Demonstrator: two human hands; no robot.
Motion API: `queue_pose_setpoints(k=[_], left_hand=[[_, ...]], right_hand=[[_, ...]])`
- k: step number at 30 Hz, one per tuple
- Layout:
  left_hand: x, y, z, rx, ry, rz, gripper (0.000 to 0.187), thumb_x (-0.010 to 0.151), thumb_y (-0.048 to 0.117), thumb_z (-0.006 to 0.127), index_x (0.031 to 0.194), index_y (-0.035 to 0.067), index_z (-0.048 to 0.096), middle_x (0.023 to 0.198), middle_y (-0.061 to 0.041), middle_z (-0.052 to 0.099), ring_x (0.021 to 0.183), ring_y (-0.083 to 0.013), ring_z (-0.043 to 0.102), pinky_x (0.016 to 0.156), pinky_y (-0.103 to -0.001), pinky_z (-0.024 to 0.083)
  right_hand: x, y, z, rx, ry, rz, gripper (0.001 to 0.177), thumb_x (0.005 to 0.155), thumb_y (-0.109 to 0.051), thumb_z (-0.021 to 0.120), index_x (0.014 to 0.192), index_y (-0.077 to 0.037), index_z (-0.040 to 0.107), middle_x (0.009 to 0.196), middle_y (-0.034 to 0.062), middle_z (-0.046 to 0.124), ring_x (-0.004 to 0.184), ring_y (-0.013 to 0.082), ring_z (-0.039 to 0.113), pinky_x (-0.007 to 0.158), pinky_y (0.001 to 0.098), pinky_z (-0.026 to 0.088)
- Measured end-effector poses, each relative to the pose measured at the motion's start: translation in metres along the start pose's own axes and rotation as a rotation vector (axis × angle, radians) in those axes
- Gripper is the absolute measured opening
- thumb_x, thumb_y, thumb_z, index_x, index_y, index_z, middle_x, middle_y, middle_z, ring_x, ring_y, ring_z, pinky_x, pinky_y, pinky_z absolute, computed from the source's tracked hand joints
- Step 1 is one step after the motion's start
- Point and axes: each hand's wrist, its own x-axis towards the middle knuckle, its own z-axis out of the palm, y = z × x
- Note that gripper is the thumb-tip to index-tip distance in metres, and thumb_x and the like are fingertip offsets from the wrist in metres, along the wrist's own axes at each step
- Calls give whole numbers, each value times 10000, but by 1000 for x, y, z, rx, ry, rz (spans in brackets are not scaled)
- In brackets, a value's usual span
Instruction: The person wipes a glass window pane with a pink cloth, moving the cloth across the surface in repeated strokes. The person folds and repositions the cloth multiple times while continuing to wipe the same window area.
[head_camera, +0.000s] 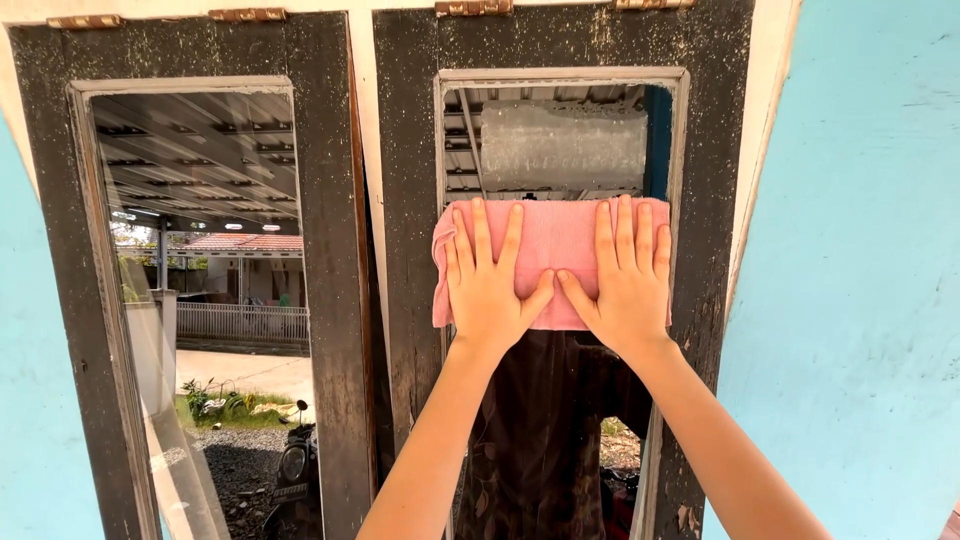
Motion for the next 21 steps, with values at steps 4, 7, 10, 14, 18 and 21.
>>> queue_pose_setpoints(k=[4, 7, 10, 14, 18, 21], left_hand=[[11, -1, 2, 14, 21, 11, 886, 808, 596, 590, 1578, 225, 357, 1640, -229, 240, 1512, -488, 196, 1202, -545, 188], [18, -2, 1, -7, 28, 10, 899, 788, 584, 599, 1574, 217, 366, 1639, -231, 242, 1510, -491, 198, 1202, -543, 187], [21, -2, 3, -30, 37, 2, 916, 756, 569, 622, 1564, 210, 385, 1641, -229, 240, 1510, -496, 189, 1209, -546, 165], [27, 0, 2, -51, 50, -2, 931, 719, 547, 651, 1546, 189, 415, 1640, -217, 254, 1505, -502, 192, 1213, -554, 151], [29, -2, 3, -51, 34, -4, 941, 729, 544, 647, 1566, 203, 382, 1650, -202, 238, 1510, -501, 175, 1218, -556, 143], [29, -2, 3, -26, 26, -3, 910, 774, 566, 616, 1573, 209, 367, 1653, -201, 231, 1513, -490, 185, 1217, -545, 156]], right_hand=[[10, 3, 2, -17, 15, -5, 892, 957, -600, 499, 1609, -20, 316, 1670, 224, 235, 1546, 421, 121, 1222, 569, -3], [15, 5, 3, -28, 33, -5, 891, 951, -599, 504, 1608, -24, 324, 1668, 220, 247, 1544, 418, 137, 1224, 565, 8], [19, 5, 4, -34, 47, -4, 896, 941, -599, 510, 1609, -31, 325, 1669, 214, 249, 1545, 410, 146, 1228, 562, 18], [23, 6, 5, -38, 53, 2, 907, 931, -603, 510, 1615, -40, 314, 1672, 209, 241, 1544, 403, 147, 1230, 559, 23], [25, 4, 3, -23, 44, 12, 897, 935, -593, 513, 1612, -37, 318, 1671, 208, 241, 1544, 405, 143, 1230, 561, 19], [25, 3, 2, -30, 49, 11, 894, 941, -597, 508, 1612, -37, 321, 1668, 213, 246, 1543, 409, 147, 1228, 563, 22]])
